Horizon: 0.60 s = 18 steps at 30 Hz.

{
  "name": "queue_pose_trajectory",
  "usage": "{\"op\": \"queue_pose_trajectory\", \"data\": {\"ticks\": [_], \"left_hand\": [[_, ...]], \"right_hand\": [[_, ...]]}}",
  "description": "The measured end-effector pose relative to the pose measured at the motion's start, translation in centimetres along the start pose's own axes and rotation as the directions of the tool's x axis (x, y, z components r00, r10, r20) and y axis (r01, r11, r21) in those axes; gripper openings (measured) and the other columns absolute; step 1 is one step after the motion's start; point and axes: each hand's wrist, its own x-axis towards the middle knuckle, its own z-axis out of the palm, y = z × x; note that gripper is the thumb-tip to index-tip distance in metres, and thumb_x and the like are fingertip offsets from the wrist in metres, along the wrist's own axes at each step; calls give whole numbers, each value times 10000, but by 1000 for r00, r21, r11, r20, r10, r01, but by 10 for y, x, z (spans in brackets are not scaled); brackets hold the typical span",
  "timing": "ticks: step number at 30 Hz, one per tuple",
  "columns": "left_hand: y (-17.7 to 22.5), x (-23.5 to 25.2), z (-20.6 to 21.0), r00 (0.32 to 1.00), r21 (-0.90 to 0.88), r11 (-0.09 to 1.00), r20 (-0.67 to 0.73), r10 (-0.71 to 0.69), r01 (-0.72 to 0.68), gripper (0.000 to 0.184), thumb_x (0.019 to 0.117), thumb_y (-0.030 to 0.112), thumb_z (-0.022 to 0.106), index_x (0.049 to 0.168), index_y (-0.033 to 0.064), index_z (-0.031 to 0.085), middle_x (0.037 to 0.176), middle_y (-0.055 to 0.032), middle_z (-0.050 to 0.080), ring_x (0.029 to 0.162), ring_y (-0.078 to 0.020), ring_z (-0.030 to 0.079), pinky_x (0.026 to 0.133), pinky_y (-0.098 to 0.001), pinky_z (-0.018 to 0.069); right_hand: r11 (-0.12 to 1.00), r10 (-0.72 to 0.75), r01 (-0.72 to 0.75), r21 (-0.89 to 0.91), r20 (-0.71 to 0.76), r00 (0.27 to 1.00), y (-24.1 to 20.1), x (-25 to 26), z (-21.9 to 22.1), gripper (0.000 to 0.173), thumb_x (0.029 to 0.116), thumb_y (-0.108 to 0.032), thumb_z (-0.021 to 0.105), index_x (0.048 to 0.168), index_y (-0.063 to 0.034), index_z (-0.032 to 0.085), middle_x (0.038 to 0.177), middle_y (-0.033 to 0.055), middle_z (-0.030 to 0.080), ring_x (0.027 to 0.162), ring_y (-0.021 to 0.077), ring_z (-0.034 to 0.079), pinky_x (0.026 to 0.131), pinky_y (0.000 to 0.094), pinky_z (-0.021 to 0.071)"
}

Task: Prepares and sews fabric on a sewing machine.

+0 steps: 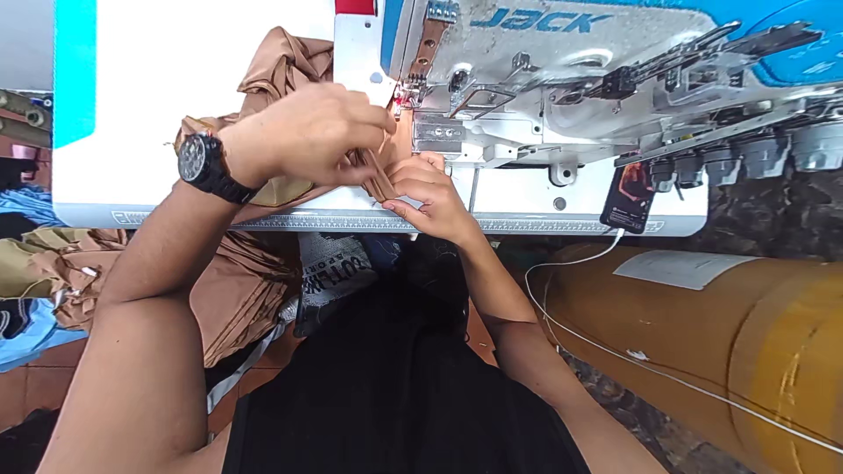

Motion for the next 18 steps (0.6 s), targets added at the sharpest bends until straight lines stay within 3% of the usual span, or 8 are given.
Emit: {"op": "queue_pose_trajectory", "data": {"ticks": [2,3,5,6,9,13,15,18], "left_hand": [[16,-7,14,998,34,998,-10,-60,60,584,917,627,583,1023,59,666,1180,-149,688,933,-347,636,724,-512,475],[23,-11,22,995,88,991,-30,-96,99,585,916,605,608,1096,52,668,1179,-167,674,935,-363,623,727,-510,460],[35,-15,34,980,199,963,-115,-162,182,376,939,303,638,1214,48,671,1161,-198,660,958,-405,625,753,-533,463],[38,-15,37,969,237,947,-170,-181,219,291,951,169,614,1207,40,667,1125,-205,660,953,-417,628,753,-539,465],[41,-13,31,945,256,931,-267,-191,261,212,981,25,525,1139,27,667,1070,-211,653,934,-417,616,748,-527,446],[36,-12,32,943,264,941,-308,-128,214,215,1015,-7,495,1097,52,685,1152,-188,687,928,-386,629,733,-499,440],[32,-13,36,948,268,945,-301,-103,188,254,1008,-23,494,1109,68,710,1236,-132,706,931,-351,637,721,-477,436],[24,-10,38,949,246,952,-297,-103,180,306,1005,-39,484,1118,86,740,1243,-78,727,923,-325,634,728,-461,427]], "right_hand": [[999,7,-7,34,-2,1000,0,-2,0,189,951,-203,707,851,-54,769,952,74,763,1098,214,676,1038,513,403],[998,11,-11,60,-11,1000,-1,-3,-1,188,949,-199,709,853,-50,769,948,75,763,1102,213,675,1045,511,400],[992,16,-11,124,-40,999,-4,2,-4,187,945,-193,715,852,-37,760,935,78,752,1098,209,667,1057,492,408],[989,14,-6,146,-49,999,-7,6,-7,187,945,-192,720,858,-31,759,944,83,750,1101,210,666,1056,474,429],[986,7,3,169,-60,998,-11,15,-13,156,929,-160,737,878,-15,758,975,103,745,1097,222,658,989,421,483],[988,32,-21,156,-69,997,-8,13,-13,123,915,-135,750,890,-16,756,996,100,742,1095,219,656,966,417,497],[995,27,-20,94,-69,997,-6,10,-11,108,914,-126,754,910,-19,765,1024,106,750,1111,230,666,972,425,504],[999,9,-11,-44,-57,998,-3,12,-13,112,935,-134,733,934,-28,771,1051,113,754,1117,241,675,960,426,517]]}}
